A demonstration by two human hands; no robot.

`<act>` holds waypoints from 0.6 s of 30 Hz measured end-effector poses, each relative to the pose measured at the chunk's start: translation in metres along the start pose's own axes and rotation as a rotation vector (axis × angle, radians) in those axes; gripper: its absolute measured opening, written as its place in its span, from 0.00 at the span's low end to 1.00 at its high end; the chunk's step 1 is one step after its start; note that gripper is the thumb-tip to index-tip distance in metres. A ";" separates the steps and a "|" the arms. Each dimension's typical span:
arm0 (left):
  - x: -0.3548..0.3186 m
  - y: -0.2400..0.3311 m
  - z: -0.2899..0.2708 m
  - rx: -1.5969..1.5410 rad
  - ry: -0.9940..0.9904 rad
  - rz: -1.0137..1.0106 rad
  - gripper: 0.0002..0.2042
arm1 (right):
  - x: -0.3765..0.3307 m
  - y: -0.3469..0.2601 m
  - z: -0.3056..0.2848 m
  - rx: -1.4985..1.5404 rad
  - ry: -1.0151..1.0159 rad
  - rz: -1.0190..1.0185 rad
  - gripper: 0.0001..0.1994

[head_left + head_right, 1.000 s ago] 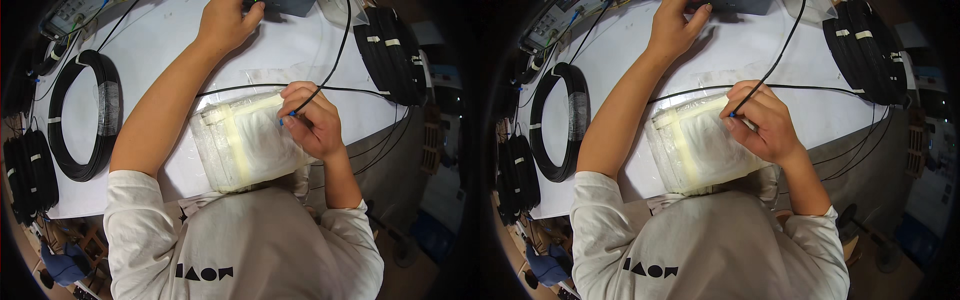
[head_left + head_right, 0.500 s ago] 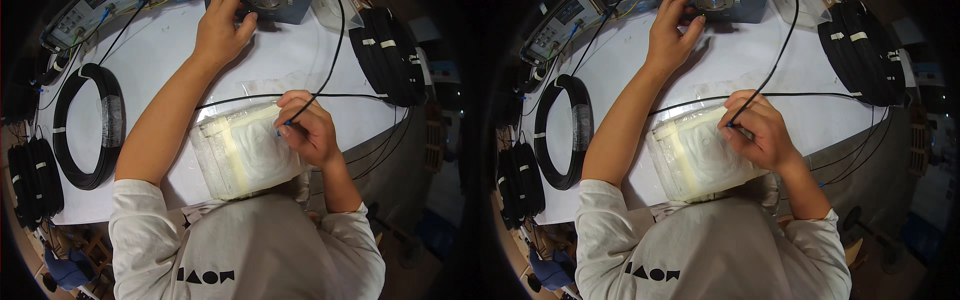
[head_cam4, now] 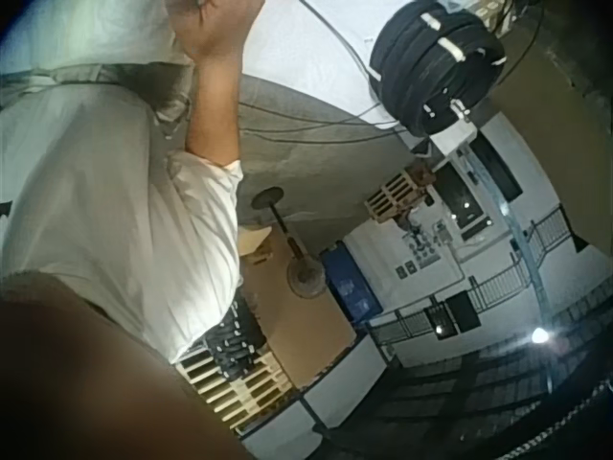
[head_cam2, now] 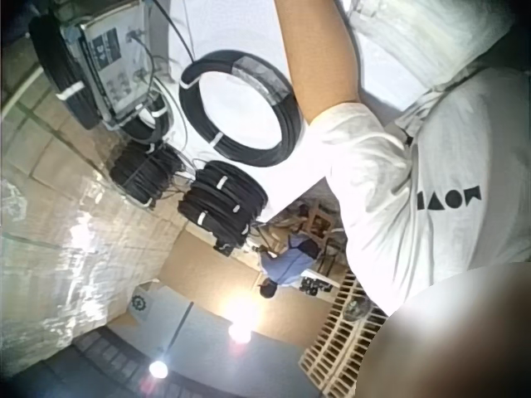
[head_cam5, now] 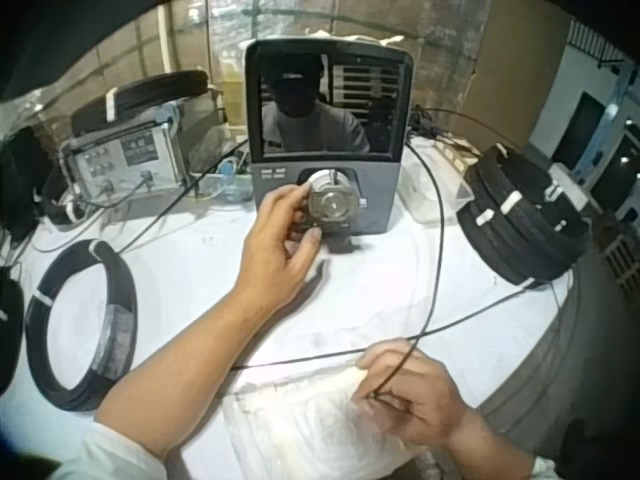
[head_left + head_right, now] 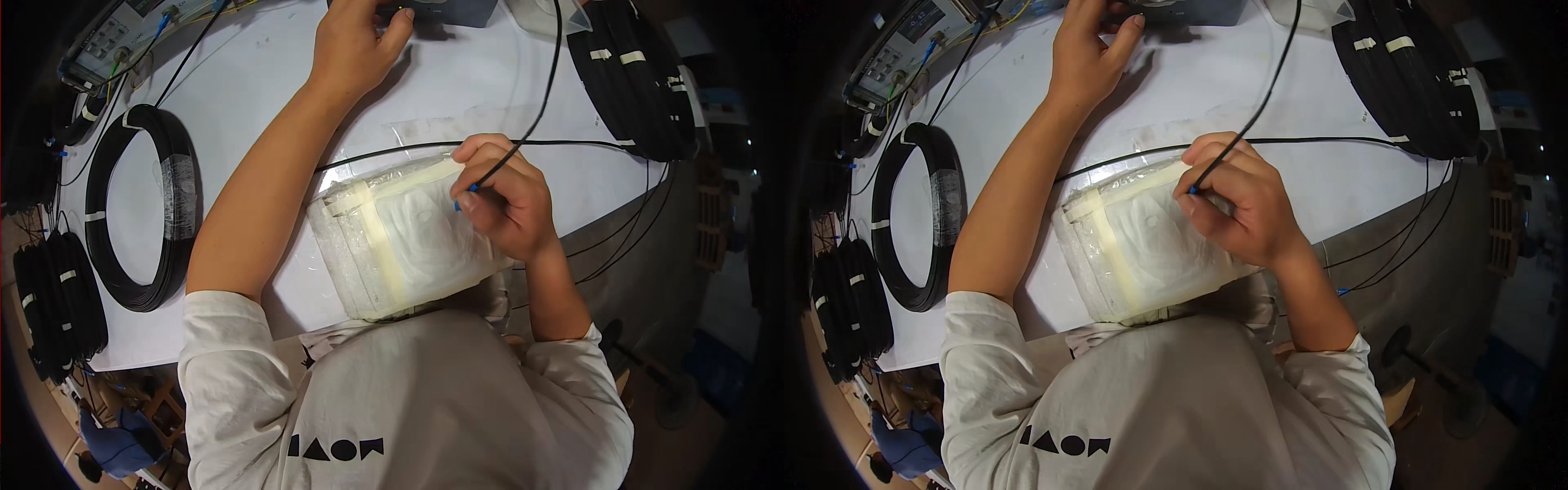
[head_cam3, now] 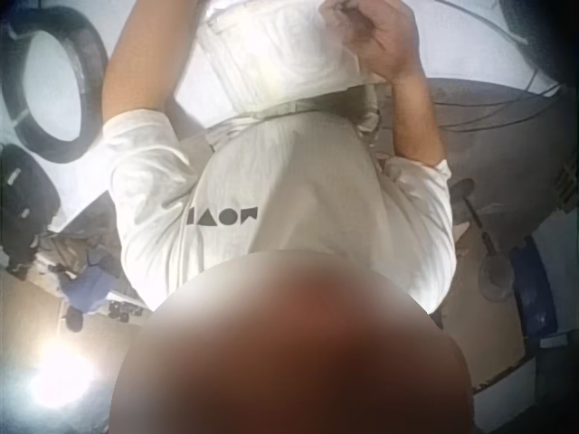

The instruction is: Inspecting optical fiber connectors using a handheld digital microscope and an external monitor.

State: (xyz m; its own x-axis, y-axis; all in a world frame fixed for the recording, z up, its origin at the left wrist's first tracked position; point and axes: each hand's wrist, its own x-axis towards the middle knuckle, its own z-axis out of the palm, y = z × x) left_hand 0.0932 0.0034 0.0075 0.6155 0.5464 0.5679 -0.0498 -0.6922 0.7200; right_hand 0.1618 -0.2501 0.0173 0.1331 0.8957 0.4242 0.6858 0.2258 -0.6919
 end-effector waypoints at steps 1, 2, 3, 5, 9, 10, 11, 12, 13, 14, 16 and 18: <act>-0.001 0.000 0.000 -0.001 0.001 0.003 0.29 | 0.000 -0.001 0.002 0.029 0.036 0.023 0.02; -0.002 -0.001 0.000 0.001 0.003 0.002 0.29 | 0.000 -0.001 0.003 0.058 0.071 0.046 0.02; -0.003 -0.001 0.000 -0.002 0.003 0.006 0.29 | -0.001 -0.002 0.003 0.059 0.069 0.045 0.02; -0.002 -0.004 -0.002 0.000 0.011 0.015 0.29 | -0.001 -0.001 0.002 0.002 0.023 0.003 0.02; -0.003 -0.004 0.000 -0.029 0.014 0.025 0.29 | -0.002 -0.002 0.004 0.057 0.075 0.060 0.01; -0.002 -0.003 0.000 -0.018 0.016 0.022 0.29 | 0.000 -0.002 0.003 0.024 0.046 0.029 0.01; -0.002 -0.002 0.001 -0.018 0.017 0.022 0.29 | 0.001 -0.002 0.002 -0.009 0.016 -0.002 0.01; -0.002 -0.001 0.002 -0.026 0.014 0.015 0.29 | 0.000 0.000 0.001 -0.009 0.016 -0.003 0.01; -0.004 -0.001 0.001 -0.031 0.012 0.006 0.29 | -0.001 0.002 0.001 0.016 0.028 -0.016 0.01; -0.003 -0.002 0.000 -0.028 0.012 0.005 0.29 | -0.002 0.003 0.002 0.041 0.041 -0.028 0.01; -0.001 -0.003 -0.001 -0.018 0.020 0.036 0.29 | 0.001 0.001 0.003 0.027 0.042 -0.020 0.02; -0.003 -0.004 -0.001 -0.027 0.022 0.026 0.29 | 0.000 -0.001 0.004 0.030 0.036 0.018 0.02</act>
State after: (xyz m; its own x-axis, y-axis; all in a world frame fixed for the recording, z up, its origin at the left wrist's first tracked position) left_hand 0.0908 0.0047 0.0036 0.5963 0.5390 0.5949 -0.0871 -0.6932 0.7155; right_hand 0.1581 -0.2491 0.0159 0.1714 0.8854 0.4321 0.6615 0.2216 -0.7164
